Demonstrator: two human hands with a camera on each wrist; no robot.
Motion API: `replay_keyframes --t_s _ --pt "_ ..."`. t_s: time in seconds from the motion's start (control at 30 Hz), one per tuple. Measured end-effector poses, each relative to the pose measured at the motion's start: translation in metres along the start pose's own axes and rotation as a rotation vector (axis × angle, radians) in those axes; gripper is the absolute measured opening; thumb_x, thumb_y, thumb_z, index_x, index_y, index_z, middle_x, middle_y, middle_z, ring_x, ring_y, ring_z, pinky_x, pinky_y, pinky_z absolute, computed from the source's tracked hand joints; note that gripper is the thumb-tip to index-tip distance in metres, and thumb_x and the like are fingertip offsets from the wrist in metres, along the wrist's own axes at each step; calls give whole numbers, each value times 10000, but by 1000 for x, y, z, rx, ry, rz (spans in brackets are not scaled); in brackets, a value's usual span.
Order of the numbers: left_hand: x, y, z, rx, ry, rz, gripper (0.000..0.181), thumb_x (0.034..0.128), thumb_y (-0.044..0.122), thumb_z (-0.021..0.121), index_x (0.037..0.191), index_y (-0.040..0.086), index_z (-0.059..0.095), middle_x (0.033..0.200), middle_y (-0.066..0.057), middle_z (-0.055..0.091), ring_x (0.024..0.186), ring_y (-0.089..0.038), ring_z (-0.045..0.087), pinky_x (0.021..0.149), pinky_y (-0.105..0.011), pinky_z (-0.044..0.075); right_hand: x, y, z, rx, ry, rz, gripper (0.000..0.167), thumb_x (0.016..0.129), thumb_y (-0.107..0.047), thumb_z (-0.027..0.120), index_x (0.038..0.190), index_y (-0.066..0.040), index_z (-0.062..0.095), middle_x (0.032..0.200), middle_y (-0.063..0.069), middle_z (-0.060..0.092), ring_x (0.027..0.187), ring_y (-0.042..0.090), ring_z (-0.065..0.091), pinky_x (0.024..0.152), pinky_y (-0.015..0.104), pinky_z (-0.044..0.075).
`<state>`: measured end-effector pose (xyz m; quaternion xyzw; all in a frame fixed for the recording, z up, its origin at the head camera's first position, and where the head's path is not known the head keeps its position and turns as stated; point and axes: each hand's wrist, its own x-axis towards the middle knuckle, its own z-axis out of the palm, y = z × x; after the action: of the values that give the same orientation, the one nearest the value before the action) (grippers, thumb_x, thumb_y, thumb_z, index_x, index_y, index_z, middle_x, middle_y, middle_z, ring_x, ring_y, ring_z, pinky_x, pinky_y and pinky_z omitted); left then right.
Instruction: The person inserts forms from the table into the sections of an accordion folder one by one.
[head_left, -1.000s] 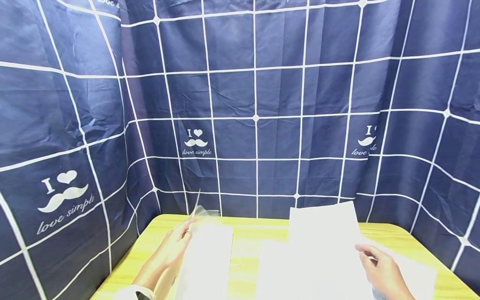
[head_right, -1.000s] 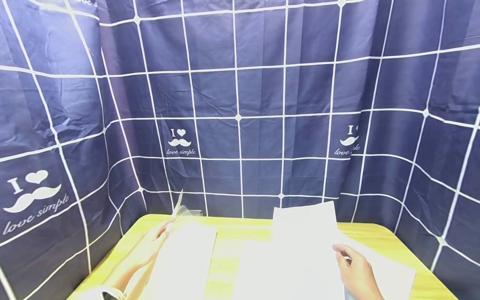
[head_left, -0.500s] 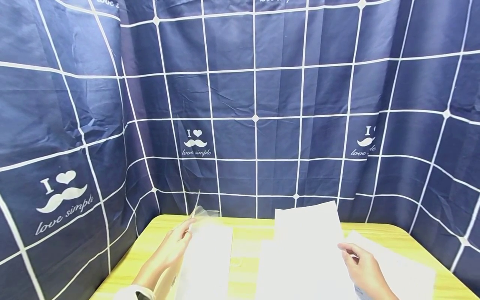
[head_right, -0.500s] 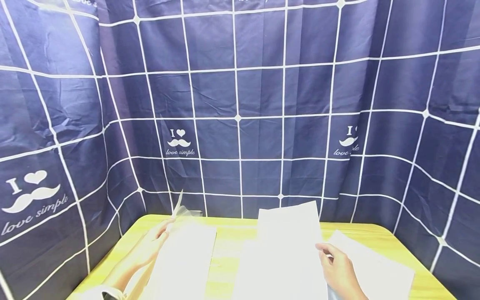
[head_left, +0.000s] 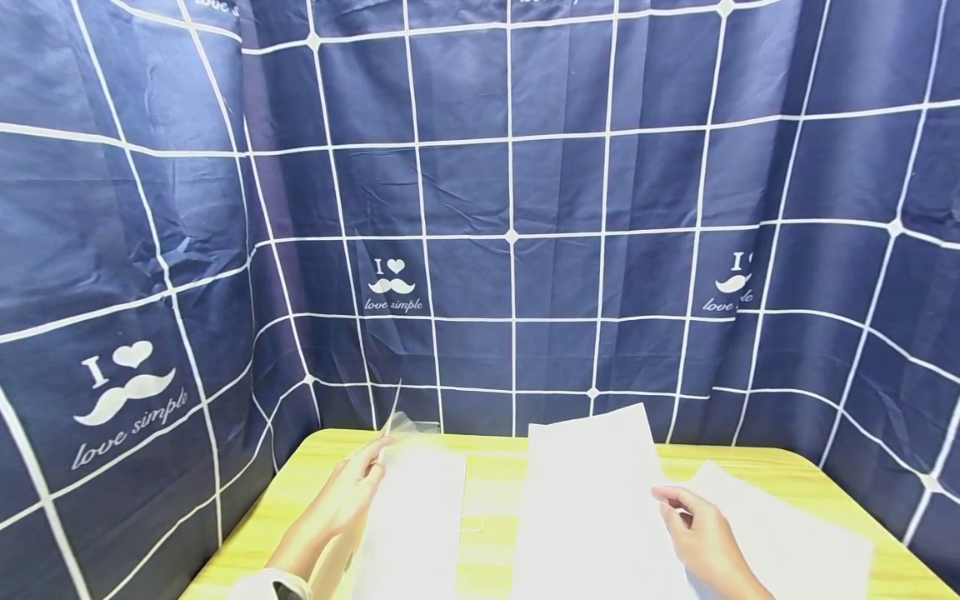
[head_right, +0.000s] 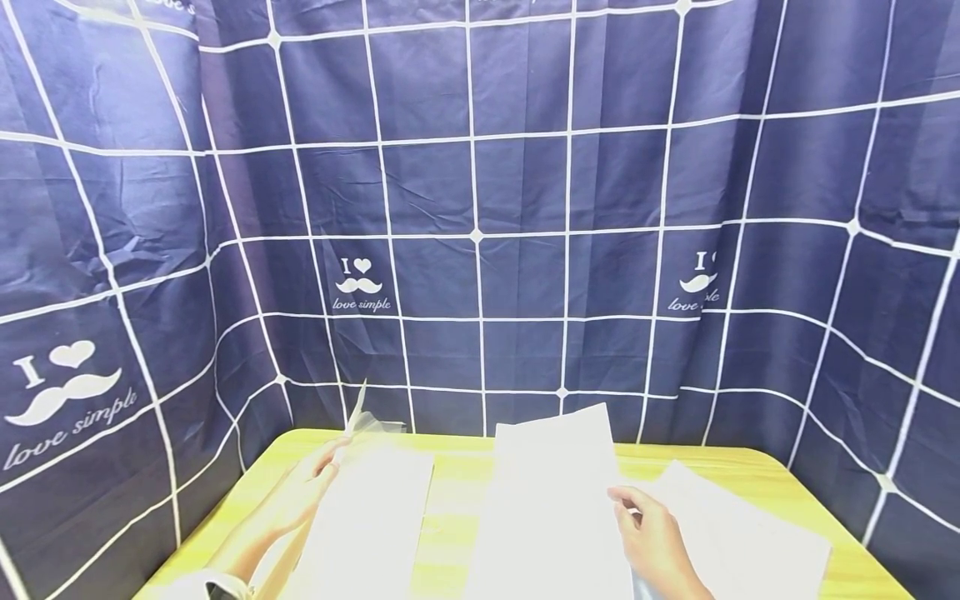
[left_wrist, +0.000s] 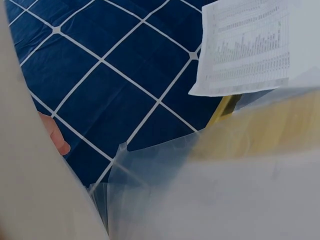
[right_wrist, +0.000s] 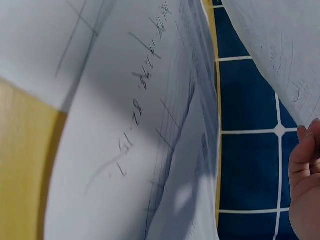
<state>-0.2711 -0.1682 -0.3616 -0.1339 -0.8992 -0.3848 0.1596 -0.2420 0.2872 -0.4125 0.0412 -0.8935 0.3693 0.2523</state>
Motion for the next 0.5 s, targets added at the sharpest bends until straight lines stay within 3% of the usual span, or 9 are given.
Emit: replay_keyframes --t_s 0.5 --pt "1 3 0 13 1 5 369 966 120 436 1319 77 534 1372 -139 514 1210 -336 523 1013 -504 386 -2 -17 20 66 7 -32 214 847 35 584 1021 -26 692 939 126 683 661 -45 548 601 214 481"
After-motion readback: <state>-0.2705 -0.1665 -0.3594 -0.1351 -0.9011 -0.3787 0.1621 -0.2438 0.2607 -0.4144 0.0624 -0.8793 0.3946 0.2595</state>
